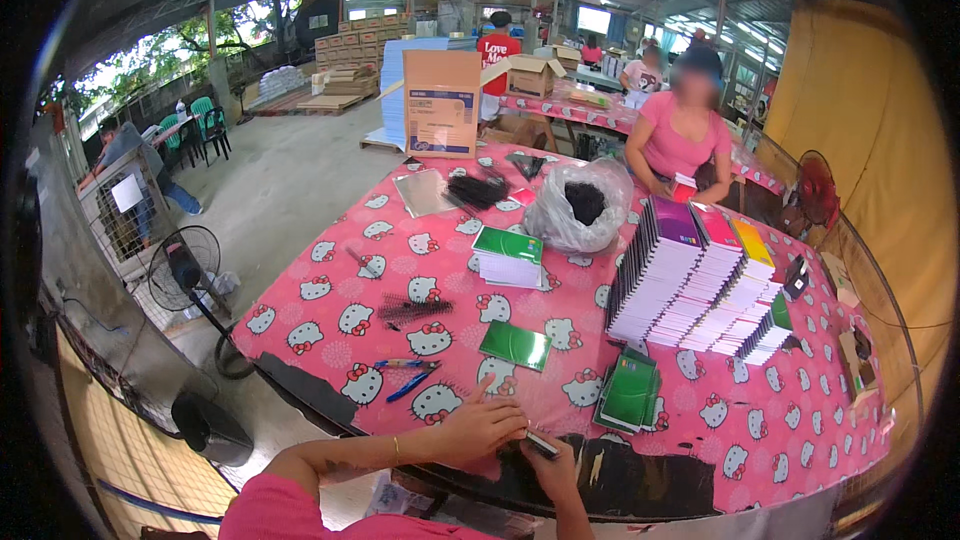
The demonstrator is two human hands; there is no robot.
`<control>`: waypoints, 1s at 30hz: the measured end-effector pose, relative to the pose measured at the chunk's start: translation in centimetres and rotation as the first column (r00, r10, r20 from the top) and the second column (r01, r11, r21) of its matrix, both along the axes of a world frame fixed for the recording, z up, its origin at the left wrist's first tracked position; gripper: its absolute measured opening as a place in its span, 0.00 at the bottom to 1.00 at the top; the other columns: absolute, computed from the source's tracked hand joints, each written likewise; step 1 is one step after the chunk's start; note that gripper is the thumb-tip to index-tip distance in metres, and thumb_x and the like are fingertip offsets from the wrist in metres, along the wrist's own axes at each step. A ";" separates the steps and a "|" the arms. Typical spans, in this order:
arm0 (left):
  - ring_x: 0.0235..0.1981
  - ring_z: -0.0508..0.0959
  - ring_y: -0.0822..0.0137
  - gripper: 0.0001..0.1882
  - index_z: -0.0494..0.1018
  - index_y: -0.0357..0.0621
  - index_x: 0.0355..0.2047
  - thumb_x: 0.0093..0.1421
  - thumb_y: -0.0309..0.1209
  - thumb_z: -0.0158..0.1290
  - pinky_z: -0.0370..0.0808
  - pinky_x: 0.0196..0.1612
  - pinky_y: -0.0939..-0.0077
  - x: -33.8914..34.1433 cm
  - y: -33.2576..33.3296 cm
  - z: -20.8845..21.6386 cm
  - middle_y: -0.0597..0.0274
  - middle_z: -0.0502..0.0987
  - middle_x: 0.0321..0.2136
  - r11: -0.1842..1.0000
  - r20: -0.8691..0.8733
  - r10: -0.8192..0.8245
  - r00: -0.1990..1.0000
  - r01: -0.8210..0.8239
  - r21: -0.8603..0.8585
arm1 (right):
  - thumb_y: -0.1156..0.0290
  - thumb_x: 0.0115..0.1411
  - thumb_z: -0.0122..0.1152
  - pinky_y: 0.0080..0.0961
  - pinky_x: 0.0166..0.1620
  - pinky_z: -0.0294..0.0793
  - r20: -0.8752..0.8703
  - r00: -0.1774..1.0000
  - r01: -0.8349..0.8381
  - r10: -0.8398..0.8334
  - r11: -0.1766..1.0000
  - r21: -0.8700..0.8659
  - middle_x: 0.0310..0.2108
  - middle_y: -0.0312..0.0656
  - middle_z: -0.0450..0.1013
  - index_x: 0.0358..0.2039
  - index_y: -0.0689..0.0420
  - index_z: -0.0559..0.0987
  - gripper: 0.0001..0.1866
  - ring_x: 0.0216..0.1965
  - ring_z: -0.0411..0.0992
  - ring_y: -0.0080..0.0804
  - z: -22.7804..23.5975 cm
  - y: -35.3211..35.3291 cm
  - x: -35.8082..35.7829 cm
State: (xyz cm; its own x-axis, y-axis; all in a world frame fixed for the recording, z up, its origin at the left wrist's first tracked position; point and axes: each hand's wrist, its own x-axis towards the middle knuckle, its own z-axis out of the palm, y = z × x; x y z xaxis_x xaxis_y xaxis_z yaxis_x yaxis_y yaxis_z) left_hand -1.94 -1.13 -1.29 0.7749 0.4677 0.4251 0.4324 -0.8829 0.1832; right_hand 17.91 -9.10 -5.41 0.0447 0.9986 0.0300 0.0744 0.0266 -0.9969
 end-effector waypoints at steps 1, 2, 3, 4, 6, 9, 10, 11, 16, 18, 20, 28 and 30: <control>0.57 0.74 0.61 0.21 0.73 0.44 0.50 0.66 0.46 0.52 0.49 0.69 0.37 -0.1 0.2 0.4 0.60 0.77 0.49 0.993 -0.032 -0.052 0.998 0.048 -0.107 | 0.76 0.61 0.66 0.19 0.41 0.73 -0.002 1.000 0.003 -0.003 1.000 -0.004 0.36 0.34 0.79 0.50 0.63 0.82 0.16 0.37 0.72 0.17 0.2 0.0 0.0; 0.57 0.74 0.61 0.21 0.73 0.44 0.50 0.66 0.46 0.52 0.49 0.69 0.37 -0.1 0.4 0.3 0.60 0.77 0.49 0.992 -0.034 -0.055 0.998 0.051 -0.111 | 0.77 0.61 0.66 0.19 0.42 0.73 0.013 1.000 -0.009 0.009 1.000 -0.011 0.36 0.34 0.79 0.50 0.63 0.81 0.16 0.37 0.72 0.17 0.4 0.0 0.0; 0.60 0.71 0.60 0.24 0.71 0.44 0.53 0.66 0.49 0.50 0.48 0.69 0.37 -0.2 0.6 0.2 0.58 0.75 0.53 0.997 -0.081 -0.047 0.996 0.041 -0.068 | 0.77 0.61 0.65 0.19 0.42 0.73 0.027 0.999 -0.022 0.022 1.000 -0.018 0.36 0.34 0.80 0.50 0.63 0.81 0.16 0.37 0.72 0.17 0.6 0.0 0.0; 0.63 0.69 0.58 0.28 0.70 0.43 0.57 0.67 0.51 0.49 0.48 0.69 0.37 -0.1 0.6 0.0 0.56 0.72 0.57 0.999 -0.126 -0.040 0.991 0.037 -0.027 | 0.77 0.61 0.65 0.19 0.42 0.73 0.026 1.000 -0.016 0.017 1.000 -0.024 0.36 0.34 0.80 0.50 0.63 0.81 0.16 0.37 0.72 0.17 0.5 -0.1 0.0; 0.66 0.64 0.56 0.32 0.67 0.43 0.60 0.66 0.54 0.47 0.48 0.69 0.37 0.5 -1.0 -0.5 0.55 0.68 0.61 0.998 -0.090 0.033 0.995 -0.029 0.055 | 0.75 0.61 0.66 0.19 0.41 0.73 0.006 1.000 0.027 -0.027 1.000 -0.004 0.34 0.32 0.79 0.46 0.62 0.83 0.13 0.36 0.72 0.17 0.1 0.0 -0.1; 0.71 0.55 0.53 0.39 0.60 0.40 0.66 0.67 0.58 0.43 0.48 0.69 0.37 -0.3 -4.0 -3.8 0.51 0.59 0.68 0.995 -0.036 0.062 0.997 -0.059 0.080 | 0.78 0.62 0.64 0.20 0.43 0.73 0.041 0.999 0.027 -0.026 0.999 -0.024 0.36 0.33 0.79 0.49 0.64 0.82 0.14 0.37 0.72 0.17 0.1 0.1 -0.2; 0.72 0.51 0.51 0.42 0.56 0.39 0.68 0.67 0.59 0.41 0.48 0.68 0.37 -0.8 -4.5 -4.6 0.50 0.54 0.70 0.999 -0.027 0.016 1.000 -0.016 0.028 | 0.78 0.62 0.64 0.20 0.43 0.73 0.037 0.999 0.026 -0.025 0.999 -0.024 0.36 0.33 0.79 0.49 0.64 0.82 0.14 0.37 0.72 0.17 0.1 0.1 -0.5; 0.72 0.51 0.51 0.42 0.56 0.39 0.68 0.67 0.59 0.41 0.48 0.68 0.37 -0.3 -3.9 -3.2 0.50 0.54 0.70 1.000 -0.029 0.007 1.000 -0.006 0.027 | 0.76 0.62 0.64 0.20 0.41 0.73 0.015 0.999 0.045 -0.045 0.999 0.016 0.34 0.32 0.79 0.46 0.64 0.82 0.12 0.36 0.71 0.16 0.0 0.1 -0.6; 0.72 0.52 0.46 0.42 0.55 0.33 0.68 0.67 0.58 0.41 0.47 0.68 0.37 0.9 -2.0 -0.5 0.43 0.55 0.69 0.996 -0.131 0.077 0.988 -0.069 0.064 | 0.73 0.61 0.65 0.21 0.34 0.71 -0.021 0.999 0.036 -0.036 0.999 0.021 0.29 0.30 0.78 0.39 0.63 0.83 0.08 0.31 0.70 0.14 -1.2 1.0 -0.3; 0.72 0.52 0.46 0.42 0.56 0.33 0.67 0.68 0.57 0.41 0.47 0.68 0.37 0.3 -3.7 -2.7 0.43 0.55 0.69 0.999 -0.071 0.048 0.996 -0.047 0.011 | 0.75 0.61 0.64 0.21 0.39 0.73 0.005 0.999 0.038 -0.038 0.999 0.017 0.33 0.33 0.79 0.44 0.64 0.82 0.11 0.35 0.72 0.17 -0.8 0.8 -0.3; 0.71 0.53 0.46 0.41 0.57 0.33 0.67 0.68 0.56 0.41 0.47 0.68 0.37 0.3 -3.4 -1.6 0.43 0.56 0.69 0.999 -0.027 0.020 0.999 -0.021 -0.040 | 0.77 0.61 0.63 0.22 0.43 0.74 0.015 0.999 0.042 -0.042 0.999 0.013 0.37 0.36 0.81 0.48 0.65 0.81 0.15 0.38 0.74 0.19 -0.7 1.0 -0.4; 0.65 0.66 0.52 0.31 0.67 0.36 0.60 0.67 0.48 0.48 0.52 0.69 0.42 1.2 -2.3 -1.4 0.48 0.70 0.60 0.983 0.096 0.105 0.990 -0.118 0.137 | 0.74 0.63 0.64 0.22 0.43 0.75 0.025 0.998 -0.058 0.057 0.998 0.005 0.36 0.36 0.81 0.49 0.64 0.81 0.14 0.38 0.74 0.19 -2.4 1.8 0.2; 0.59 0.72 0.56 0.25 0.71 0.39 0.55 0.66 0.45 0.51 0.54 0.68 0.45 0.7 -0.2 -0.4 0.52 0.74 0.53 0.995 0.075 0.032 0.997 -0.038 0.088 | 0.74 0.63 0.64 0.21 0.43 0.74 0.065 0.997 -0.043 0.041 0.998 0.037 0.36 0.36 0.80 0.48 0.63 0.81 0.13 0.38 0.74 0.18 -2.5 1.7 -0.1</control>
State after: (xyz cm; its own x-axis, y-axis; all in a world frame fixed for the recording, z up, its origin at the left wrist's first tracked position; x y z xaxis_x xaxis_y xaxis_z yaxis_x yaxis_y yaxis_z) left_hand -1.26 -1.37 -1.69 0.7237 0.4517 0.5217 0.4515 -0.8817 0.1370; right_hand 17.86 -7.45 -7.91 -0.0003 0.9975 0.0700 0.1363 0.0694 -0.9882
